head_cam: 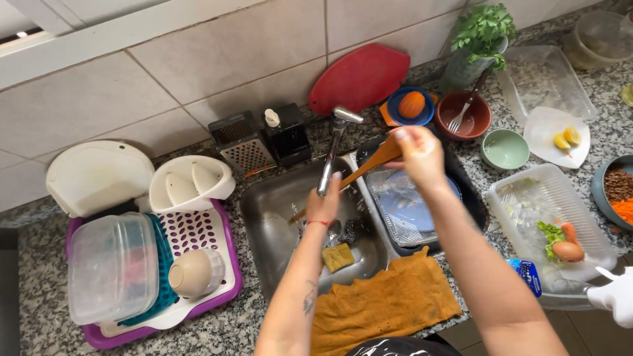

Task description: The person washes various kitchen utensils and dishes in a double-basin sink using a sponge and running water. They clean a knife, wooden spoon, fork, spoon, and a glass, placing the cleaned items into a dish rack on the left side of the sink.

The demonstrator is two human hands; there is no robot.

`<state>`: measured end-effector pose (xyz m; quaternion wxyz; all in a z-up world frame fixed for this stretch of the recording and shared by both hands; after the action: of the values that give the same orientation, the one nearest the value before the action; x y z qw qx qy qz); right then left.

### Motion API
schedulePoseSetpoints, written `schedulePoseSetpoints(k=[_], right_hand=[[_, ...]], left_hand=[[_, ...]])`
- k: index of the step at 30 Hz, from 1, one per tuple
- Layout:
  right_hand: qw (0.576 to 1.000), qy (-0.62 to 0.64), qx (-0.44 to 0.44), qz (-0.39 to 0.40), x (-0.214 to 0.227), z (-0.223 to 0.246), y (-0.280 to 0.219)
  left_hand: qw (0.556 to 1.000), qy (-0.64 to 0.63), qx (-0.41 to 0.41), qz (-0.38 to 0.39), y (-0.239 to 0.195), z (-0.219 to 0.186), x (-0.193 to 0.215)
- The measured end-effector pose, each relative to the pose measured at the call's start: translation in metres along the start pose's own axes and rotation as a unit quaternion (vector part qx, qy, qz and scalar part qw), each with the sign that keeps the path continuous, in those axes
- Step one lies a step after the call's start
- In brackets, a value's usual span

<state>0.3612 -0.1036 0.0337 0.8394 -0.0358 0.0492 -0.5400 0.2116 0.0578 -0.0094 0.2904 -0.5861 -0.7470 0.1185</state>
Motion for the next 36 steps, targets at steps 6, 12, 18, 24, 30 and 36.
schedulePoseSetpoints(k=[6, 12, 18, 24, 30, 36], right_hand=[[0.999, 0.048, -0.01, -0.009, 0.042, -0.03, 0.009], [0.959, 0.258, -0.118, -0.016, 0.012, -0.125, 0.014], [0.965, 0.175, -0.189, 0.039, -0.072, -0.187, -0.016], [0.947, 0.153, -0.257, 0.118, -0.15, -0.164, -0.058], [0.945, 0.094, -0.189, 0.251, -0.165, -0.153, -0.034], [0.954, 0.073, -0.168, 0.238, -0.143, -0.106, -0.038]], left_hand=[[0.977, 0.214, -0.017, 0.013, 0.011, 0.045, 0.026], [0.963, 0.227, -0.006, 0.143, -0.02, 0.013, 0.014], [0.942, 0.318, 0.105, 0.001, -0.077, 0.041, 0.035], [0.849, 0.47, 0.048, -0.238, -0.136, 0.087, 0.051], [0.907, 0.352, 0.067, -0.223, -0.154, 0.099, 0.058], [0.949, 0.258, 0.032, -0.177, -0.15, 0.087, 0.05]])
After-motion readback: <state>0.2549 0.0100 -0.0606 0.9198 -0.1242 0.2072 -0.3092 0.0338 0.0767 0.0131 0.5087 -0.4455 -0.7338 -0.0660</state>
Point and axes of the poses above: each hand's wrist, its own y-axis towards the middle knuckle, its own x-axis out of the back of the hand, z = x × y, the point moved 4 cm from there along y, towards the middle knuckle, and after that the axes turned 15 degrees about z, right-handed, at the moved point
